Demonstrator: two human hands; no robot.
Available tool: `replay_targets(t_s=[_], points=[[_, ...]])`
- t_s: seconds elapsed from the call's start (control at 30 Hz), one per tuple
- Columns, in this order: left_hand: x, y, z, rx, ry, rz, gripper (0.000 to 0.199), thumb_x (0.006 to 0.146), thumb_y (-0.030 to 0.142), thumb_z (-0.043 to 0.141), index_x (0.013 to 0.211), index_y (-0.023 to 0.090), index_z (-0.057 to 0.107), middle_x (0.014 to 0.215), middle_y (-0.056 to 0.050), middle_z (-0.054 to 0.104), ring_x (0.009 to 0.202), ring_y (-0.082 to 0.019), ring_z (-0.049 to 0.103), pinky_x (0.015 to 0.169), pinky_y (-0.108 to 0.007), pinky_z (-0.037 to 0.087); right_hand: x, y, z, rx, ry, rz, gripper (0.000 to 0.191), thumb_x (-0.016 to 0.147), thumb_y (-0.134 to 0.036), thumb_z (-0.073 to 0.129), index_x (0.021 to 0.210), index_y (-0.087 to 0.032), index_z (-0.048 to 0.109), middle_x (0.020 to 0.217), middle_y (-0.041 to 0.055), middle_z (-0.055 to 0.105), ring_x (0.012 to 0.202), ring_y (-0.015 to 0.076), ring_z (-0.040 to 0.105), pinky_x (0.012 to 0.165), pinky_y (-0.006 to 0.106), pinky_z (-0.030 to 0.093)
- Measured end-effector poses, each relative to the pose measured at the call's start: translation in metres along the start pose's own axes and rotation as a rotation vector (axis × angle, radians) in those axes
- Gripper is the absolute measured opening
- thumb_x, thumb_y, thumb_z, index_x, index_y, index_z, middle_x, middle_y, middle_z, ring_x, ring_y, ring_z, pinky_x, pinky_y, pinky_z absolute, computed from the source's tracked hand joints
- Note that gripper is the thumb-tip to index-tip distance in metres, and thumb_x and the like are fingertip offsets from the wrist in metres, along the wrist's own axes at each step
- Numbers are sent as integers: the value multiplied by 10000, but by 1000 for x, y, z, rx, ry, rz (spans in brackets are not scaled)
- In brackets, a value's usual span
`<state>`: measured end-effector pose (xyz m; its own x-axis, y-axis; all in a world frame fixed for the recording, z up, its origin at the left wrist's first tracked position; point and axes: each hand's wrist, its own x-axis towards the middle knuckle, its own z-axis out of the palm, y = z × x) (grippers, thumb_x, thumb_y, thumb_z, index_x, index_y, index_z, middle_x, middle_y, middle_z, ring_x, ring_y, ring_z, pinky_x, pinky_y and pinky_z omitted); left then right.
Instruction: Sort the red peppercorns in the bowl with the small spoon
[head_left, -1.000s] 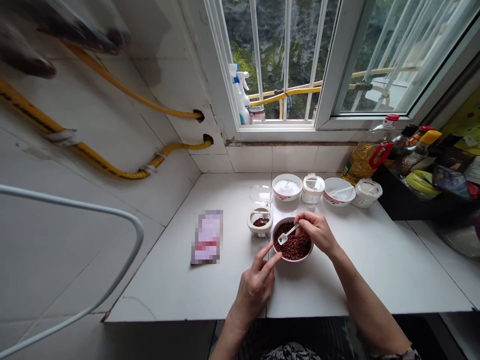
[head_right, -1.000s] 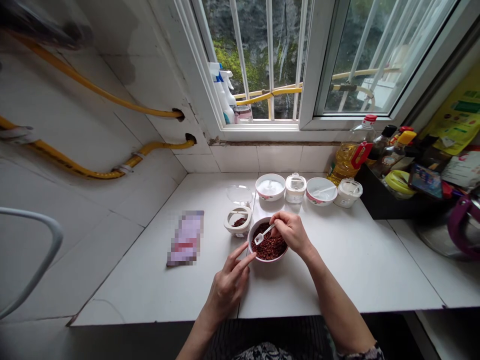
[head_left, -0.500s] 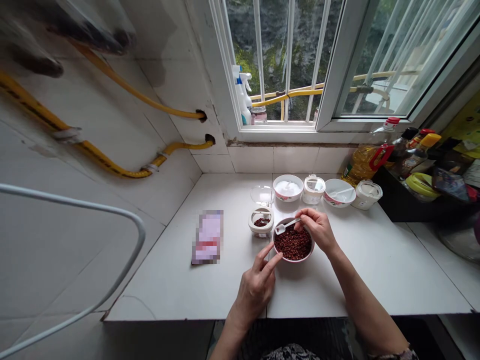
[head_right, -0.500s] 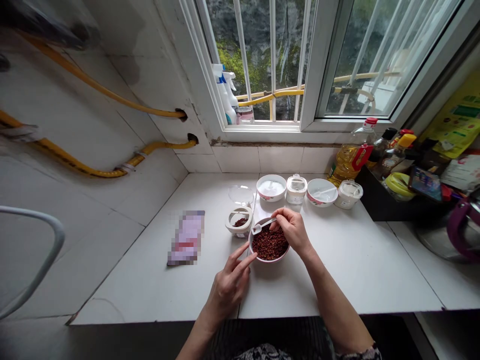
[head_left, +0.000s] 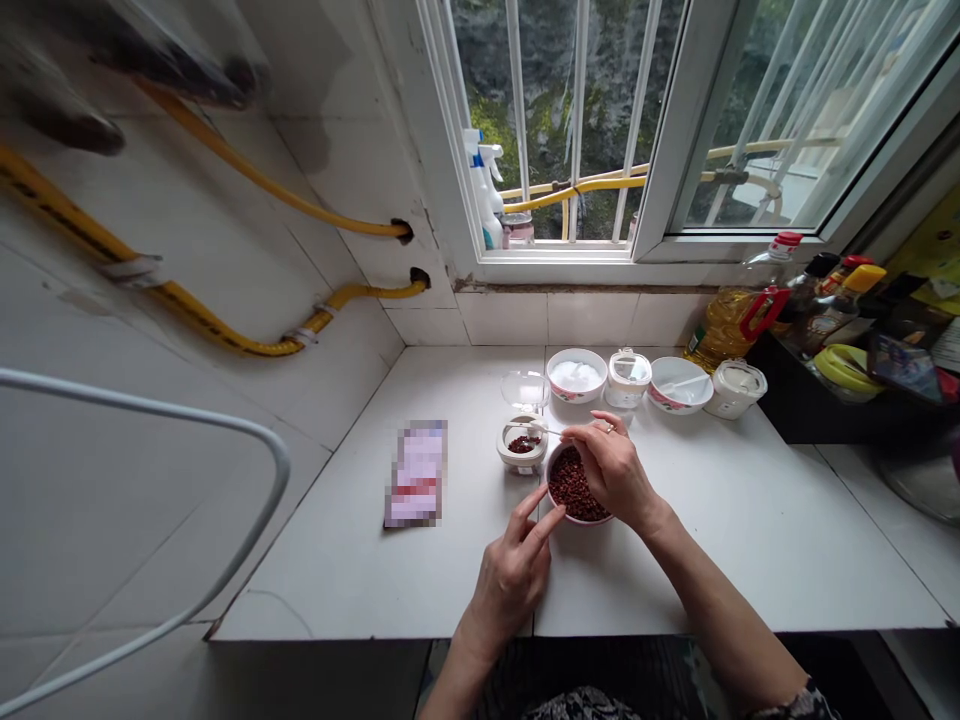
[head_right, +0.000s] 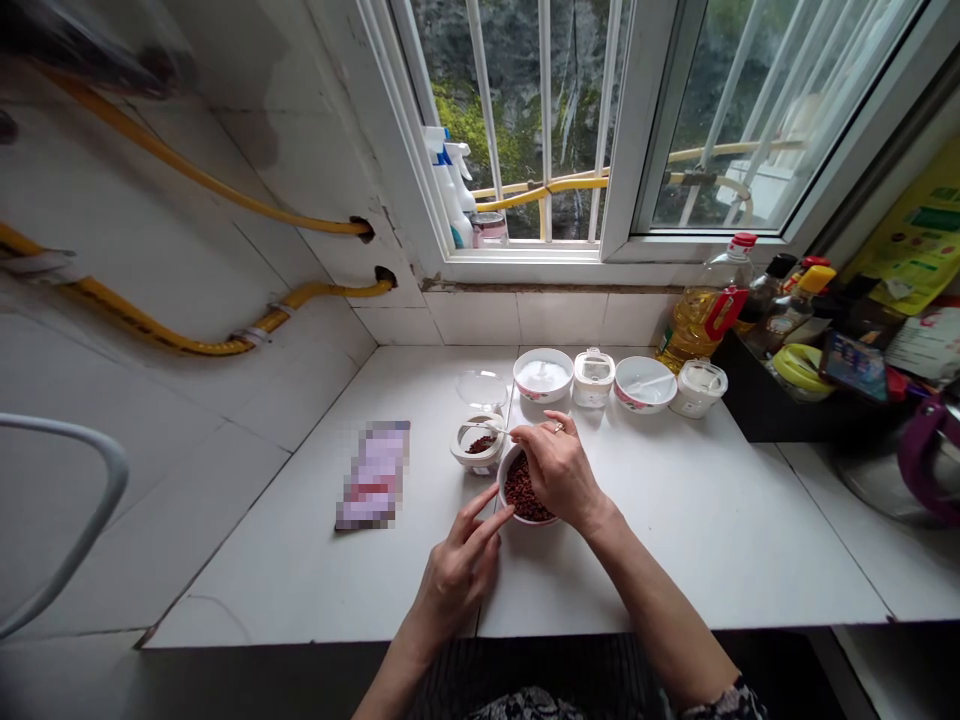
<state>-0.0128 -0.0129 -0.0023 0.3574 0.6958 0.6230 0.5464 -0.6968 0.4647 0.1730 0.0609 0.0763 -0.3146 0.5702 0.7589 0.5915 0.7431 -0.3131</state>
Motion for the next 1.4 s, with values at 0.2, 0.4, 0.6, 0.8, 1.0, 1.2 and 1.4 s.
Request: replay_targets(t_s=[0.2,0.4,0.6,0.8,1.0,1.2,1.4], points=[[-1,0,1,-1,1,1,515,926,4,425,1387,225,493,1425,-160,509,957,-135,714,807,-233,606,-6,11,-18,132,-19,243,186,931,-128,475,894,-236,622,667,-7,712,683,196,656,887,408,503],[0,0,1,3,1,-4,514,935,11,425,1390,240,490,1416,-163,518,946,-138,714,781,-243,611,-12,19,-21,133,-156,340,206,866,-126,479,763,-227,625,700,30,696,821,226,638,826,373,505],[1,1,-1,-13,4,-6,509,944,19,427,1396,246,482,1412,-163,527,932,-135,719,758,-228,611,-12,11,-10,200,-273,378,221,832,-110,475,734,-229,633,775,40,715,828,219,627,835,360,496],[1,1,-1,1,6,-8,510,939,17,426,1390,247,491,1410,-158,530,957,-145,720,755,-228,613,-9,14,-16,312,-224,569,219,852,-136,462,723,-224,615,584,-11,669,614,180,619,768,335,488],[0,1,-1,16,-6,-17,514,941,25,432,1399,253,482,1414,-149,534,997,-154,716,769,-227,614,-7,16,-18,296,-208,578,210,833,-133,474,704,-221,613,540,-20,669,592,176,620,748,321,481],[0,2,-1,20,-9,-19,527,938,22,432,1405,260,477,1416,-149,532,1019,-165,712,764,-232,615,-8,16,-17,289,-198,571,219,833,-130,471,696,-221,615,529,-24,664,549,171,612,729,323,490],[0,1,-1,17,-1,-15,533,930,12,439,1403,255,483,1417,-146,528,1013,-158,710,787,-236,611,-8,17,-18,291,-219,562,227,842,-115,464,716,-221,619,551,-25,667,564,169,616,753,325,499]])
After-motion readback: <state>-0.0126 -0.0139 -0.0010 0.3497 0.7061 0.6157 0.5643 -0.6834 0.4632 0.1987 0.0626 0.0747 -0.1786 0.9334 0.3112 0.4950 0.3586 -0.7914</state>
